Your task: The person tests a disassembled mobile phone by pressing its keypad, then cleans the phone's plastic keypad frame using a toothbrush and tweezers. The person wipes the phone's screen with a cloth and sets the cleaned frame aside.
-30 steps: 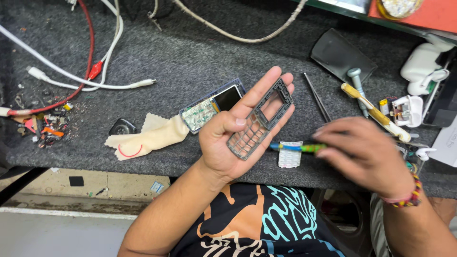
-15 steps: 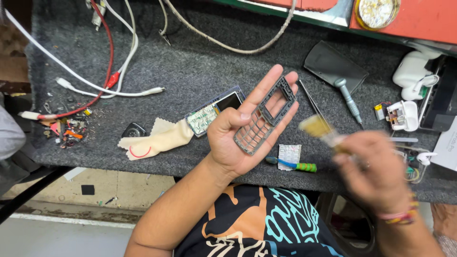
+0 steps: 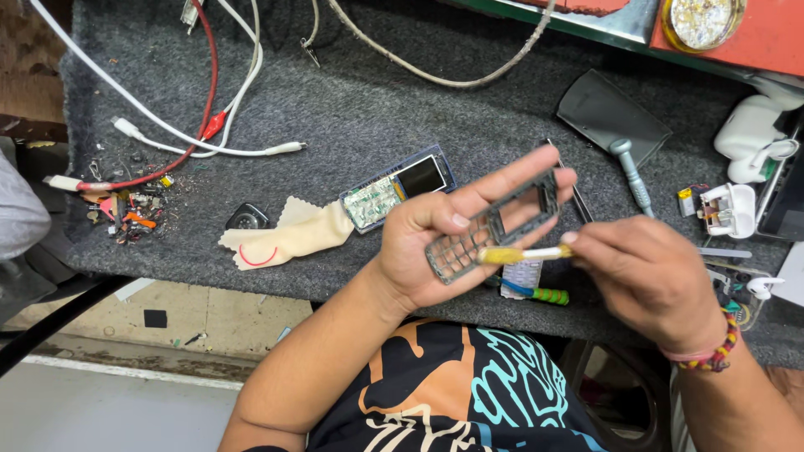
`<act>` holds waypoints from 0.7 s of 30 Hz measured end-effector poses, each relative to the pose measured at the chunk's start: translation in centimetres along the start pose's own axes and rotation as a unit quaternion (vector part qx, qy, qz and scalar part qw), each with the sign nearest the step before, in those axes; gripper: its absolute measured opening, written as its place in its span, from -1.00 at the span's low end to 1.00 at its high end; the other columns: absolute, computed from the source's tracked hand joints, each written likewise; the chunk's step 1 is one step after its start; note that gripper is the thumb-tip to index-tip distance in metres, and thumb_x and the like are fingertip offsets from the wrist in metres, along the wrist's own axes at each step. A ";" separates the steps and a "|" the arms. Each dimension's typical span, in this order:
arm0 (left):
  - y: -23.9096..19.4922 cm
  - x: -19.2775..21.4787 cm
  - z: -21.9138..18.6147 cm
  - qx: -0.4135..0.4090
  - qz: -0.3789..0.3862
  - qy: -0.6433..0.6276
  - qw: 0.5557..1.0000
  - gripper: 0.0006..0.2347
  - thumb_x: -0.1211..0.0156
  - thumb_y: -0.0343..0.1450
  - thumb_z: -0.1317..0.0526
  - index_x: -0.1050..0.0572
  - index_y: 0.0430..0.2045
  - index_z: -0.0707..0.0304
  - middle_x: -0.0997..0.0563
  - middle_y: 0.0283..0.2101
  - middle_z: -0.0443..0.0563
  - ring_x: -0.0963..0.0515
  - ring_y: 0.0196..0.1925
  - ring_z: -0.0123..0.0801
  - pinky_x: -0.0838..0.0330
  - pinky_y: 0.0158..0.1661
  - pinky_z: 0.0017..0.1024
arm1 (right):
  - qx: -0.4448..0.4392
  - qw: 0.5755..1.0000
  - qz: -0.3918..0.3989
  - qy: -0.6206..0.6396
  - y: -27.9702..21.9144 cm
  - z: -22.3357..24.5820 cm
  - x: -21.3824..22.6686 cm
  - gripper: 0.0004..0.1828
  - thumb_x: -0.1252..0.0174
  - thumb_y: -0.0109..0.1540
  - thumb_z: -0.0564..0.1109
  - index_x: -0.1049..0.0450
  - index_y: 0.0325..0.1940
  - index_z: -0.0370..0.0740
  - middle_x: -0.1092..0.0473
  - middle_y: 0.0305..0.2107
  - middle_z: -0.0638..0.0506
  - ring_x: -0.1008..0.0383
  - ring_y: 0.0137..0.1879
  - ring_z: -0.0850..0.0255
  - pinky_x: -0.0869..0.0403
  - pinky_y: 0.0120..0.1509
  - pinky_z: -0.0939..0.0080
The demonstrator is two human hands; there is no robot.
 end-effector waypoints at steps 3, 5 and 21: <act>-0.2 0.1 0.4 0.035 -0.009 0.011 0.999 -0.11 0.01 0.23 0.20 0.14 0.56 0.53 -0.07 0.55 0.34 -0.06 0.61 -0.05 0.14 0.56 -0.18 | 0.026 0.999 0.036 0.003 0.0 0.3 0.2 -0.53 -0.25 0.02 -0.34 -0.55 0.03 -0.23 -0.50 -0.14 -0.04 -0.47 -0.15 0.04 -0.42 -0.08 0.05; -0.2 0.3 0.4 0.047 -0.018 0.013 0.999 -0.12 0.02 0.24 0.21 0.14 0.55 0.54 -0.05 0.55 0.35 -0.06 0.61 -0.04 0.11 0.53 -0.16 | 0.032 0.999 0.039 -0.015 0.0 0.1 0.5 -0.54 -0.24 0.03 -0.35 -0.56 0.03 -0.22 -0.50 -0.15 -0.01 -0.48 -0.14 0.03 -0.42 -0.08 0.05; -0.1 0.8 -0.6 -0.109 -0.016 -0.017 0.994 -0.17 -0.03 0.36 0.15 0.15 0.58 0.41 -0.08 0.50 0.25 -0.06 0.61 -0.10 0.16 0.63 -0.10 | -0.113 0.989 -0.097 -0.013 0.4 4.1 -3.8 -0.58 -0.38 0.16 -0.24 -0.54 0.11 -0.25 -0.46 -0.20 -0.08 -0.51 -0.32 0.20 -0.45 -0.31 0.25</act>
Point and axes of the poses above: each hand's wrist, its own y-axis towards the middle knuckle, its own x-axis out of the back of the hand, z = x × y, the point moved 5 cm from there along y, towards the middle knuckle
